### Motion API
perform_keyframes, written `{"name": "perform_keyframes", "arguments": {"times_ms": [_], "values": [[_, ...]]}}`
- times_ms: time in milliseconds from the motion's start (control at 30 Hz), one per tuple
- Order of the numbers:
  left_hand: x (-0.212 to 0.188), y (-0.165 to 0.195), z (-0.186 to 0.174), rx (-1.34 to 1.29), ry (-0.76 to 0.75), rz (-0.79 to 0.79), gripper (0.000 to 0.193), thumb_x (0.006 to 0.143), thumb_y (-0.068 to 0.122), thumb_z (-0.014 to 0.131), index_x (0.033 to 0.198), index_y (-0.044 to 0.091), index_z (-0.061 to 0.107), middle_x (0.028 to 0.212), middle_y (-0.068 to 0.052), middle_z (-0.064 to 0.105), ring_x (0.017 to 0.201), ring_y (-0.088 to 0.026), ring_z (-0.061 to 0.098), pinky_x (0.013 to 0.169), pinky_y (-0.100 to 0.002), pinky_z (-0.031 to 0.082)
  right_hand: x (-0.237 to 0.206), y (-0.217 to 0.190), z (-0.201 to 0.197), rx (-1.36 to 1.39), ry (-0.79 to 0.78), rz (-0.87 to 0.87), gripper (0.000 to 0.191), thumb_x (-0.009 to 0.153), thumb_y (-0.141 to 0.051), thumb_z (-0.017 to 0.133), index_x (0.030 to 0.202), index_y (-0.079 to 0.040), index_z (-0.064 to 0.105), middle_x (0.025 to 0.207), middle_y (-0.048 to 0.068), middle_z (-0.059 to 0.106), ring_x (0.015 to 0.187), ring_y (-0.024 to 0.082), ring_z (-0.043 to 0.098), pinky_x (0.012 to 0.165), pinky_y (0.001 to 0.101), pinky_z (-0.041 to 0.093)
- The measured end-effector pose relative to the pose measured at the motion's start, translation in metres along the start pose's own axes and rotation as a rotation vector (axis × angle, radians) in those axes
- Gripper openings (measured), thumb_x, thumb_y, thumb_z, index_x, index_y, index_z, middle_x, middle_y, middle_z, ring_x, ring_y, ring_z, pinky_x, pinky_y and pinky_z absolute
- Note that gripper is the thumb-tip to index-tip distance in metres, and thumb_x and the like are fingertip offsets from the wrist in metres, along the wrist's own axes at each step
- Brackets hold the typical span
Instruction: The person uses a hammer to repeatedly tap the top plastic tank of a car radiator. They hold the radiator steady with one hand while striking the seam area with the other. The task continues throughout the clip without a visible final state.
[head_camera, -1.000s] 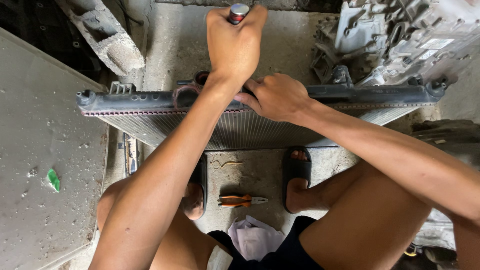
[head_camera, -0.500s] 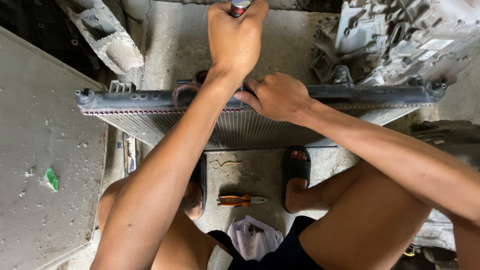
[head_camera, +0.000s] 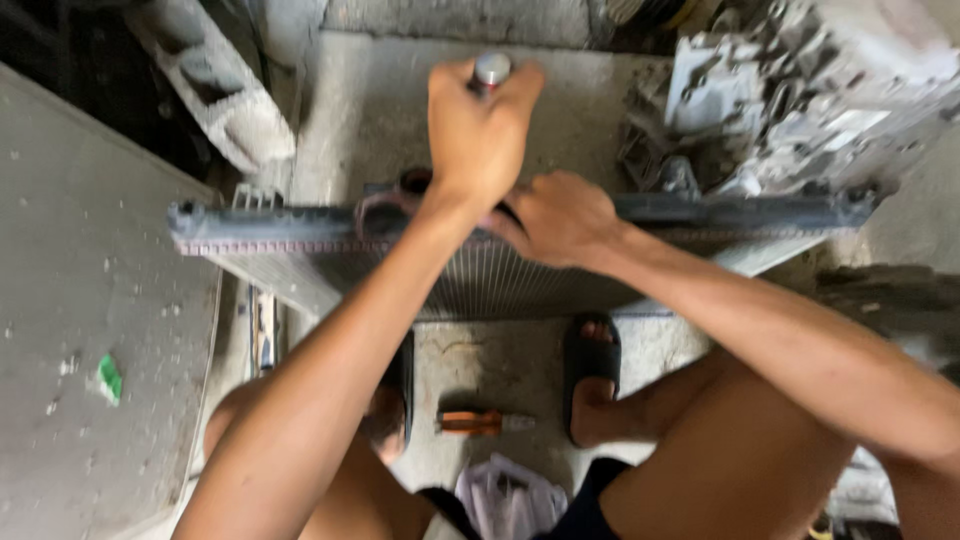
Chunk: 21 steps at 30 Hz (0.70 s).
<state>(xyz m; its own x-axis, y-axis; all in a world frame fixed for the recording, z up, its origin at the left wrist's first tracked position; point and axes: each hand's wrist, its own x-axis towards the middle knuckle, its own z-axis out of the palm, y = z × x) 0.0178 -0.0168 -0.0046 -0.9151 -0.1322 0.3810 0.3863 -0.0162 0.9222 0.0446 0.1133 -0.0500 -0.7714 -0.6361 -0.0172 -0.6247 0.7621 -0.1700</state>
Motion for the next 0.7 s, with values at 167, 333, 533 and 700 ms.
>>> {"name": "perform_keyframes", "arguments": {"times_ms": [167,333,533,700], "values": [[-0.017,0.009,-0.004,-0.056,-0.006,-0.004,0.034,0.09,0.008,0.069,0.062,0.004,0.049,0.057,0.008,0.044,0.056,-0.003,0.038,0.049,-0.031,0.028,-0.002,0.0,0.0,0.018,-0.191,0.095,0.06,0.103,-0.056,0.045,0.093,-0.004,0.072,0.069,0.023,0.069,0.066,0.042,0.07,0.07,0.0529,0.058],[-0.036,0.026,-0.006,-0.065,-0.019,0.112,0.03,0.094,0.007,0.07,0.068,0.002,0.057,0.061,0.008,0.048,0.058,-0.003,0.042,0.052,-0.028,0.03,-0.004,0.007,0.001,0.079,-0.025,-0.023,0.035,0.092,-0.039,0.063,0.088,-0.006,0.07,0.076,0.022,0.07,0.072,0.044,0.069,0.07,0.0549,0.056],[-0.062,0.034,-0.019,-0.028,-0.058,0.227,0.025,0.096,0.004,0.069,0.075,-0.001,0.057,0.063,0.004,0.045,0.061,-0.004,0.043,0.054,-0.027,0.033,-0.003,0.004,0.001,0.139,-0.01,-0.003,0.024,0.082,-0.025,0.067,0.096,-0.005,0.066,0.084,0.02,0.072,0.079,0.043,0.069,0.069,0.0549,0.056],[-0.071,0.023,-0.029,-0.106,-0.075,0.273,0.031,0.097,0.0,0.068,0.072,-0.002,0.05,0.062,-0.001,0.043,0.059,-0.005,0.041,0.054,-0.027,0.032,-0.006,0.003,0.002,0.08,-0.024,-0.001,0.031,0.081,-0.032,0.069,0.099,-0.007,0.068,0.086,0.02,0.073,0.078,0.044,0.069,0.071,0.0556,0.055]]}}
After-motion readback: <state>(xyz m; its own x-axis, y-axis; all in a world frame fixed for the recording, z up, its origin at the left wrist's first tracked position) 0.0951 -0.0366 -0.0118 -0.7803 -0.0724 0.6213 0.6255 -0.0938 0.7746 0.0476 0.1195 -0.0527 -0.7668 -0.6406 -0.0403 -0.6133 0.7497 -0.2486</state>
